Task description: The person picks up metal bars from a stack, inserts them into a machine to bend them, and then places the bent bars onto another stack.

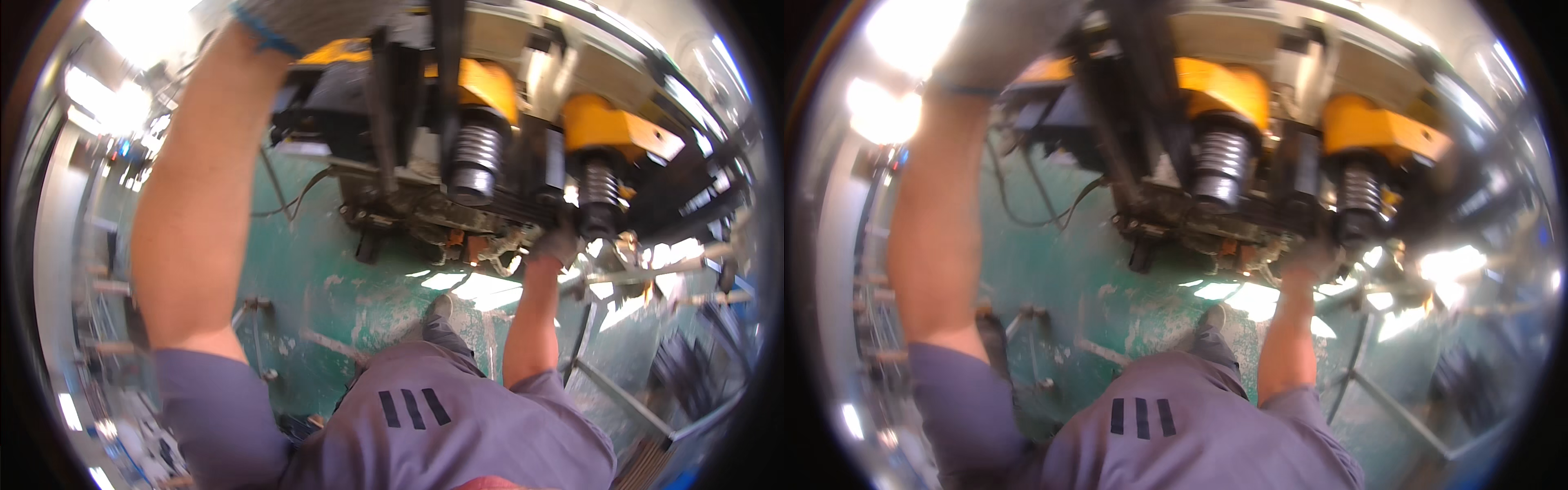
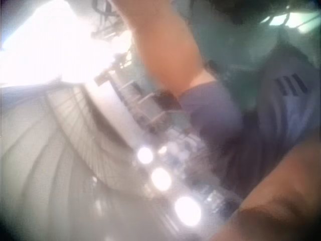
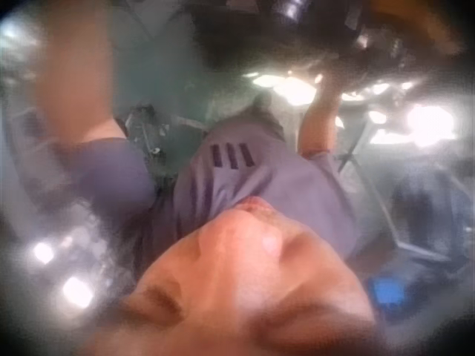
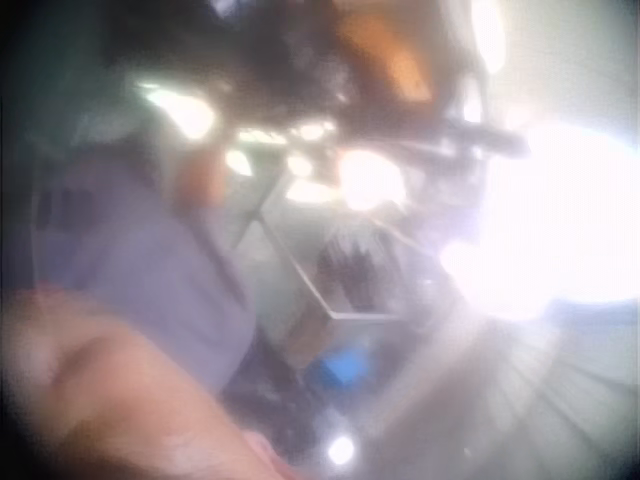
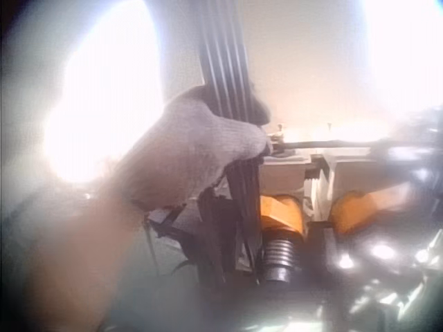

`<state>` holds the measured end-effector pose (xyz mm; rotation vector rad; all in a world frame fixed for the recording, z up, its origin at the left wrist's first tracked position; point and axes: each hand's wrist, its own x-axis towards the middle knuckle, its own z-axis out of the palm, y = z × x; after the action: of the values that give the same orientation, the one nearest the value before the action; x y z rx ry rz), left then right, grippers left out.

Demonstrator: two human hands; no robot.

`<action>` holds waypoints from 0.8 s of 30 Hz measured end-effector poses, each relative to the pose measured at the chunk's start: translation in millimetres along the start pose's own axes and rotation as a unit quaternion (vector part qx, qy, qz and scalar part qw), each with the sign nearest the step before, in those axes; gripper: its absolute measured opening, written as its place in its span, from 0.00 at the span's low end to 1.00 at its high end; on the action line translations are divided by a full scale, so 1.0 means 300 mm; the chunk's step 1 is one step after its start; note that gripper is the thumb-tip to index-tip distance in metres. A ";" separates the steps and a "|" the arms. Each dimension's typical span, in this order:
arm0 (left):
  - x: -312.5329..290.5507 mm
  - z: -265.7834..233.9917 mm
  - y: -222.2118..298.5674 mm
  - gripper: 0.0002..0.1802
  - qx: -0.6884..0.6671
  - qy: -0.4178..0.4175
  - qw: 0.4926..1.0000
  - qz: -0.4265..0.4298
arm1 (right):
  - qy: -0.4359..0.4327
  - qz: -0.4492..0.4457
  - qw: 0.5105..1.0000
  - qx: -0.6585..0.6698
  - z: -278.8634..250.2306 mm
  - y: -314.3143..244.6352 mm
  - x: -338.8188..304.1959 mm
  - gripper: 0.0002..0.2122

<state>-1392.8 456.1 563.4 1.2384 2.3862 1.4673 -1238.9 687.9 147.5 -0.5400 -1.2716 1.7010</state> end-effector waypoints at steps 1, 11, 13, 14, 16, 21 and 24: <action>-0.020 -0.054 -0.073 0.11 -0.138 -0.057 0.987 0.065 | -0.013 0.041 0.988 0.150 0.015 -0.060 -0.052 0.12; -0.846 -0.156 -0.171 0.06 -0.048 0.407 0.890 0.202 | 0.005 -0.088 0.969 -0.231 -0.133 -0.198 -0.238 0.12; -1.174 -0.180 -0.150 0.04 -0.356 0.399 0.843 0.058 | -0.028 -0.063 0.979 -0.189 0.008 -0.267 -0.390 0.12; -1.311 -0.177 -0.191 0.06 -0.270 0.459 0.846 0.026 | -0.059 -0.107 0.970 -0.212 0.080 -0.304 -0.496 0.12; -1.611 -0.161 -0.252 0.07 -0.267 0.558 0.783 -0.067 | -0.174 -0.200 0.861 -0.434 0.186 -0.307 -0.685 0.16; -2.433 -0.045 -0.345 0.06 -0.164 0.780 0.575 -0.188 | -0.349 0.033 0.882 -0.313 0.479 -0.262 -1.290 0.24; -2.812 0.085 -0.263 0.11 -0.132 0.870 0.433 -0.197 | -0.523 0.099 0.815 -0.229 0.521 -0.125 -1.632 0.19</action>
<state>-862.6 -105.2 213.9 -1.9640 1.9023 3.2099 -1107.1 189.7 156.6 0.0845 -2.5282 1.9171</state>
